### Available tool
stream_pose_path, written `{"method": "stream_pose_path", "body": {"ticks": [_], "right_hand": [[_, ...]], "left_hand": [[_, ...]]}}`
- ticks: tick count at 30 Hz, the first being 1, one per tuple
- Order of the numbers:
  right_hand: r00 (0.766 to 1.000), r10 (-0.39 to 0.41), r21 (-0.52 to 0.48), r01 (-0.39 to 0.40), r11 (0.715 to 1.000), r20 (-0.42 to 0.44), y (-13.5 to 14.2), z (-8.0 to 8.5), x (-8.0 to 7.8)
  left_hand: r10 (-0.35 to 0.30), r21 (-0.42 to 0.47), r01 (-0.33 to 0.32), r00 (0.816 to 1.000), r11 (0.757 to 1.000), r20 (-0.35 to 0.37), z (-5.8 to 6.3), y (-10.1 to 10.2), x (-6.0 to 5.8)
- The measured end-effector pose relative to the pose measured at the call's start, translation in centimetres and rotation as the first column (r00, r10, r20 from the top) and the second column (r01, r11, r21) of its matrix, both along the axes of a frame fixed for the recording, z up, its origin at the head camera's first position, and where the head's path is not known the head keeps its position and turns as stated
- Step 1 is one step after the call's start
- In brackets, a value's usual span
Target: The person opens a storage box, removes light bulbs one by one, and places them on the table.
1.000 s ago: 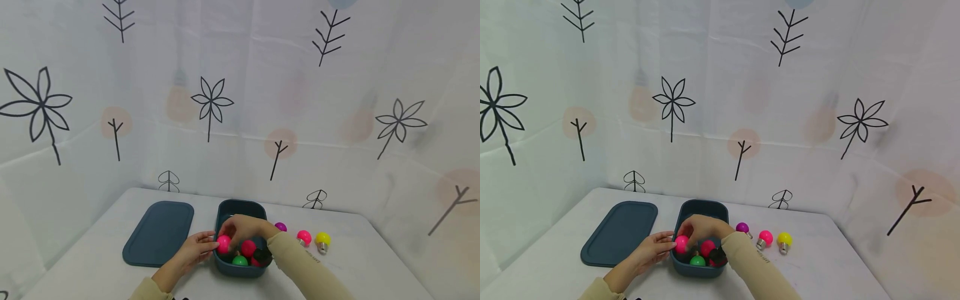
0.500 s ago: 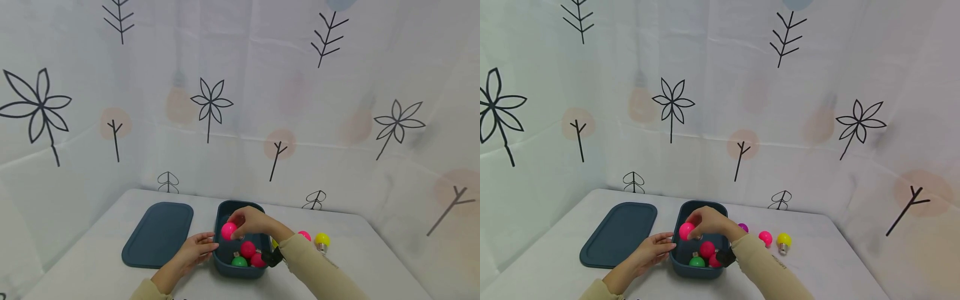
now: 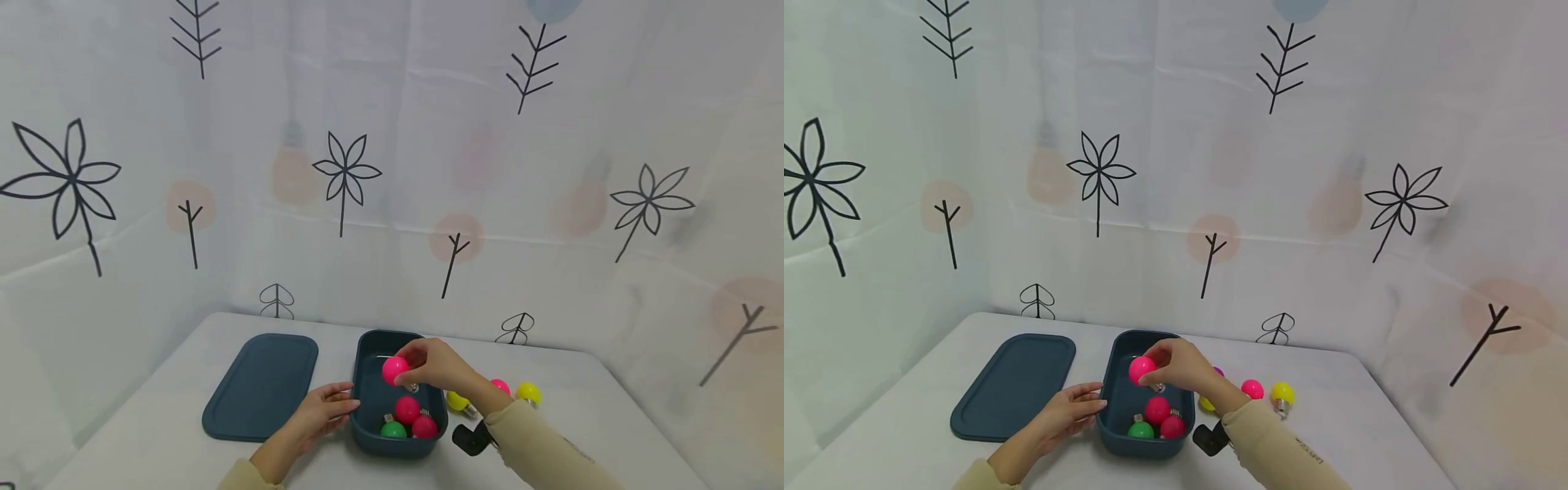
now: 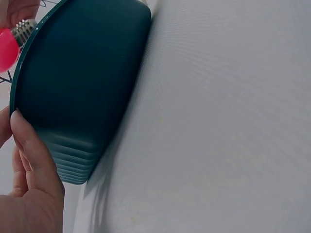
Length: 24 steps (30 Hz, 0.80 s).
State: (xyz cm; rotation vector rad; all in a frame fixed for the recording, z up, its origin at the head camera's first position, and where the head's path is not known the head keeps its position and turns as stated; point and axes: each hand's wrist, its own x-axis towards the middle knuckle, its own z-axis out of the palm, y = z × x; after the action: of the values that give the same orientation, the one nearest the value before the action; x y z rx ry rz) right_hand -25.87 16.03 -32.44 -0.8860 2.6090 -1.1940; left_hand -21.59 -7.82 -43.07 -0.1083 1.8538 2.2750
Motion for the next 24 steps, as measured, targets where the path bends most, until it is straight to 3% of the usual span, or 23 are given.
{"method": "stream_pose_path", "body": {"ticks": [12,24], "right_hand": [[0.979,-0.202,-0.022,0.202,0.979,0.018,3.7,-0.5,1.1],[0.95,-0.311,-0.024,0.311,0.95,0.008,7.1,-0.9,1.6]], "left_hand": [[0.024,0.005,-0.024,1.0,1.0,0.005,0.3,0.2,0.1],[0.014,0.008,-0.014,1.0,1.0,0.003,0.0,0.3,-0.1]]}}
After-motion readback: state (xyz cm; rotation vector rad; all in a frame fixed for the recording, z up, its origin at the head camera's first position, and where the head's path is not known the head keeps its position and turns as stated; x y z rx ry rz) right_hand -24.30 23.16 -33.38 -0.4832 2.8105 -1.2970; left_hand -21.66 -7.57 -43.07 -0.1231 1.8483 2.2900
